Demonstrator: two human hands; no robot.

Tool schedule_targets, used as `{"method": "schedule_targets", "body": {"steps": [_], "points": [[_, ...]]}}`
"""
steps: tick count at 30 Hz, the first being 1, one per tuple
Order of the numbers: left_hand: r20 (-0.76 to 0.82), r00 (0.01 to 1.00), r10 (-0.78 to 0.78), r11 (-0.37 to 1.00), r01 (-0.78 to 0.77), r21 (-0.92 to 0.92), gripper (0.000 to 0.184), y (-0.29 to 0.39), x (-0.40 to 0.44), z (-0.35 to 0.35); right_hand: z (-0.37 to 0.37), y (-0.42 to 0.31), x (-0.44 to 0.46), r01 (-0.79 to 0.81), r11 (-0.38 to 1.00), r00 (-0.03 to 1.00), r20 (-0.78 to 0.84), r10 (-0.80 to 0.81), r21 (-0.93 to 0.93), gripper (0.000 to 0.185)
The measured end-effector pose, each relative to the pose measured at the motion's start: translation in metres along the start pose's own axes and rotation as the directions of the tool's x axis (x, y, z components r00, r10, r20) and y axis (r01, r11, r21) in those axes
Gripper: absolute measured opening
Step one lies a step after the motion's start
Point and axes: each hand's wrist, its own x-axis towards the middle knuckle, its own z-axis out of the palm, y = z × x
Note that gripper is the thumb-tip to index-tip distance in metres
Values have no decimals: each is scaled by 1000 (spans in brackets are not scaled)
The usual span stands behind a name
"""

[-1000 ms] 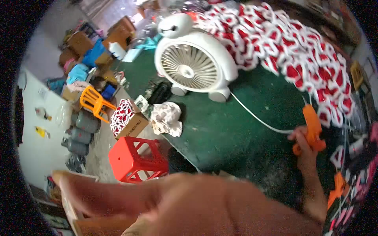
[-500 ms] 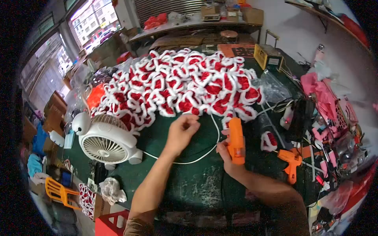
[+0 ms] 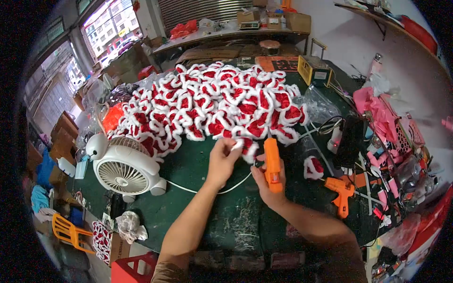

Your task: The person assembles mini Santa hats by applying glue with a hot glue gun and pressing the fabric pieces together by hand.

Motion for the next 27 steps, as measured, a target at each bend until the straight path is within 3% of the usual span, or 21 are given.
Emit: {"method": "schedule_targets", "body": {"steps": [2, 3, 6, 8, 10, 11, 13, 16, 18, 19, 20, 21, 22, 23, 26, 27], "points": [[-68, 997, -47, 996, 41, -84, 13, 10, -20, -26, 6, -2, 0, 100, 993, 994, 30, -102, 58, 41], [-99, 992, -79, 996, 74, -56, 16, 16, -30, -37, 8, -2, -1, 19, 977, 994, 103, -41, 212, 44], [-150, 988, 44, 998, -49, -31, 21, 23, -56, -51, 24, -13, -4, 116, 986, 968, 208, -138, 116, 33], [-175, 977, 125, 991, -131, -23, 23, 26, -70, -52, 35, -20, -11, 84, 994, 967, 235, -97, 66, 33], [-96, 986, 133, 991, -129, 40, 23, 27, -82, -54, 48, -39, -21, -258, 960, 950, 208, 231, 111, 34], [-100, 987, 127, 992, -125, 29, 23, 26, -87, -53, 46, -17, -22, -191, 966, 962, 227, 150, 174, 36], [-39, 998, -54, 928, 36, -371, 25, 23, -89, -53, 47, -27, -17, -199, 964, 961, 230, 156, 176, 35], [90, 987, -134, 796, 161, -584, 48, 37, -90, -63, 57, -29, -10, -159, 968, 969, 217, 117, 192, 34], [167, 980, -104, 769, 186, -612, 66, 58, -97, -66, 66, -19, -10, -113, 974, 977, 200, 73, 196, 33], [163, 978, -128, 767, 202, -609, 67, 57, -98, -65, 70, -9, -13, -36, 971, 973, 228, -19, 234, 33], [156, 979, -131, 768, 200, -609, 67, 52, -98, -66, 72, -3, -16, 38, 961, 961, 253, -111, 275, 33], [106, 987, -121, 877, 156, -454, 58, 44, -96, -67, 69, -4, -20, 51, 989, 955, 283, -89, 139, 33], [61, 993, -103, 953, 116, -280, 48, 37, -94, -68, 68, -3, -19, 46, 989, 954, 287, -85, 140, 33], [55, 986, -159, 943, 168, -286, 33, 30, -94, -72, 68, -3, -20, 8, 991, 952, 302, -48, 132, 33], [8, 988, -152, 910, 143, -390, 28, 27, -93, -80, 58, -6, -11, -76, 983, 940, 340, 16, 164, 32], [20, 982, -186, 874, 174, -454, 25, 34, -92, -84, 55, -7, -7, -178, 966, 931, 351, 104, 186, 32]]}}
